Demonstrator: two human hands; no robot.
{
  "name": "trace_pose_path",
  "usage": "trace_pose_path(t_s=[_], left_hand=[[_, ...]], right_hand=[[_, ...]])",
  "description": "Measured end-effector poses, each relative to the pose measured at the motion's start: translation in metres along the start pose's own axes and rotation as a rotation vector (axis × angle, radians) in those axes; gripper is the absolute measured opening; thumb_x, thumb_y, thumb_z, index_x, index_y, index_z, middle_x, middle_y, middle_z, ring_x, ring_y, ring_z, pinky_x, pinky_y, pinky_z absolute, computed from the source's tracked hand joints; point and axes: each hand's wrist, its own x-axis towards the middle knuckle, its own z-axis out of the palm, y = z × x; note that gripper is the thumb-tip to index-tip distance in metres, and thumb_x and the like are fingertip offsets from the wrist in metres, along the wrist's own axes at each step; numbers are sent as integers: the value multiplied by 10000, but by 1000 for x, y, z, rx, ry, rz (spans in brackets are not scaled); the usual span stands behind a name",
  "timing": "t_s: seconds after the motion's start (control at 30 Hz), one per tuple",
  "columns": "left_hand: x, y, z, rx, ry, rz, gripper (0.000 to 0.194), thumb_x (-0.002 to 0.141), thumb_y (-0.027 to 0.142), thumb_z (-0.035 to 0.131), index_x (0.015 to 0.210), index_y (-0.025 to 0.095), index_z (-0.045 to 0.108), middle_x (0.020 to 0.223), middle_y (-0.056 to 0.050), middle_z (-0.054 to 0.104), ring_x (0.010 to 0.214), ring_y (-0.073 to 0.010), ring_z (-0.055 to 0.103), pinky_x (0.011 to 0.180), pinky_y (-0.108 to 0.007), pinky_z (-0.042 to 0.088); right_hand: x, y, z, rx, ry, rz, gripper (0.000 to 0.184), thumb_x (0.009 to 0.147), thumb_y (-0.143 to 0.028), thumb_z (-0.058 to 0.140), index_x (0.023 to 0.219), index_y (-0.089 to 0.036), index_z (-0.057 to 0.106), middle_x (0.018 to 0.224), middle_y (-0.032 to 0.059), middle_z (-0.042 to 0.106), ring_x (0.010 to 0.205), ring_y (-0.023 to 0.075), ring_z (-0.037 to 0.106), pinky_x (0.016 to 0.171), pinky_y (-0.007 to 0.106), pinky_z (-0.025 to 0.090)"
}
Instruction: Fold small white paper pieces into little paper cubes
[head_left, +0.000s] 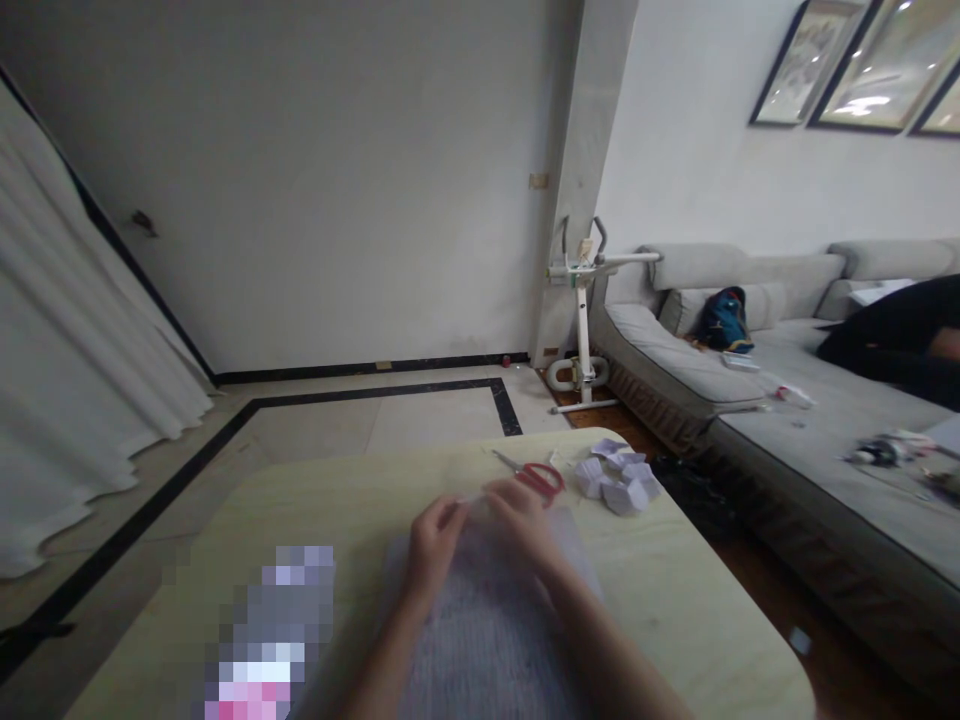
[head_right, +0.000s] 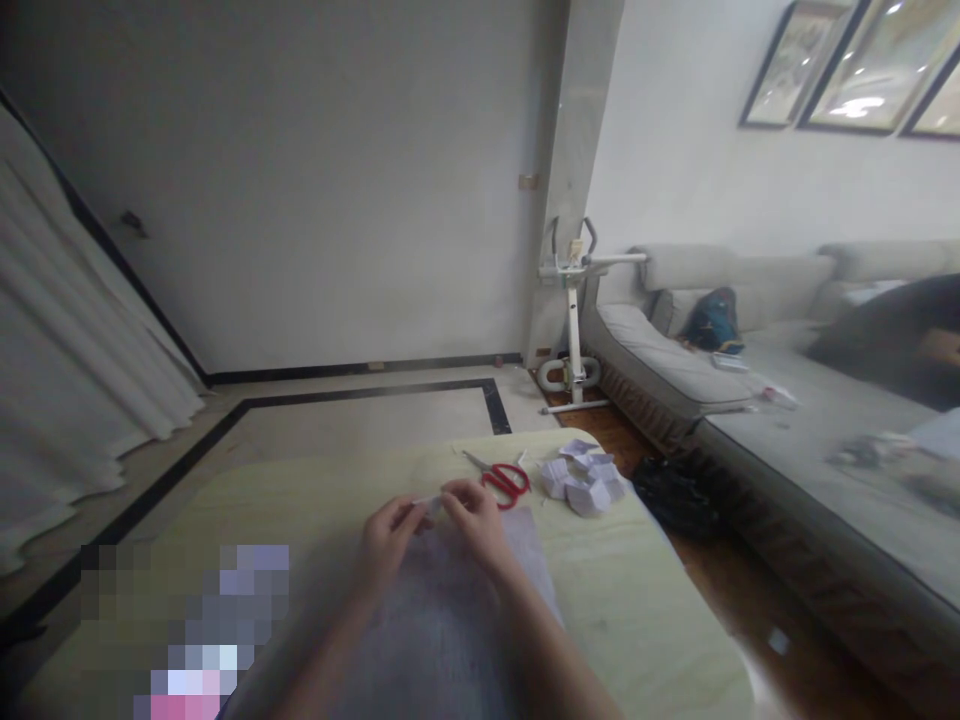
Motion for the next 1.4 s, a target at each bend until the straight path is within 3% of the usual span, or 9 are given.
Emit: trace_pose_path(t_s=[0.07,0.23,0.37,0.6,0.73,0.87,1.07,1.17,1.4], left_hand=[[-1,0,1,22,-5,26,269,759,393,599,820,142,675,722,-54,703,675,-184,650,630,-247,501],[-1,-1,3,-25,34,8,308,754,431,594,826,143,672,756,-52,700,674,-179,647,638,-251,505],[0,-1,2,-24,-33,9,290,758,422,596,795,142,663,728,-41,692,680,-176,646,636,-243,501],[-3,-1,1,146,-48,165,241,816,351,544,857,164,691,790,-53,701,729,-182,641,685,-251,490],[-4,-1,3,198,-76,286,212,833,285,523,885,181,700,852,-70,698,805,-185,635,744,-262,478],[-4,1,4,223,-78,336,219,850,270,497,860,182,697,817,-69,681,785,-178,622,730,-263,472],[-7,5,5,104,-125,193,272,848,351,505,945,160,672,876,-73,693,811,-186,630,729,-269,483],[-7,6,5,70,-158,118,304,836,399,510,878,146,674,799,-53,691,754,-182,630,682,-259,486],[-6,3,4,112,-183,132,301,845,382,500,903,150,682,825,-56,702,760,-181,628,691,-256,472]], right_hand=[[-1,-3,0,-49,-35,-20,153,757,-278,598,815,-157,670,823,62,670,777,182,606,697,277,468],[-4,-14,3,-113,-120,-15,178,769,-256,574,633,-170,650,635,28,637,619,151,567,590,249,447],[-5,-15,3,-77,-115,49,170,752,-259,584,616,-174,641,639,25,640,630,158,579,593,253,460],[-2,1,-2,-84,-61,-47,254,761,-312,618,950,-154,676,891,81,664,791,191,608,703,295,476],[-4,-3,-1,-130,-129,-71,205,793,-320,593,831,-146,696,794,68,669,750,177,601,677,273,460],[-4,-7,-1,-102,-109,-58,170,778,-291,602,766,-147,692,756,60,672,715,171,603,655,265,458],[-1,3,-2,-45,-61,-42,152,765,-287,609,753,-152,678,735,48,672,692,164,601,644,259,462],[-1,6,-1,-19,-55,-7,161,760,-303,612,746,-153,670,721,38,666,678,159,599,633,255,463],[1,6,-4,-8,-83,-8,132,750,-291,623,781,-178,686,762,36,679,720,168,618,664,267,475]])
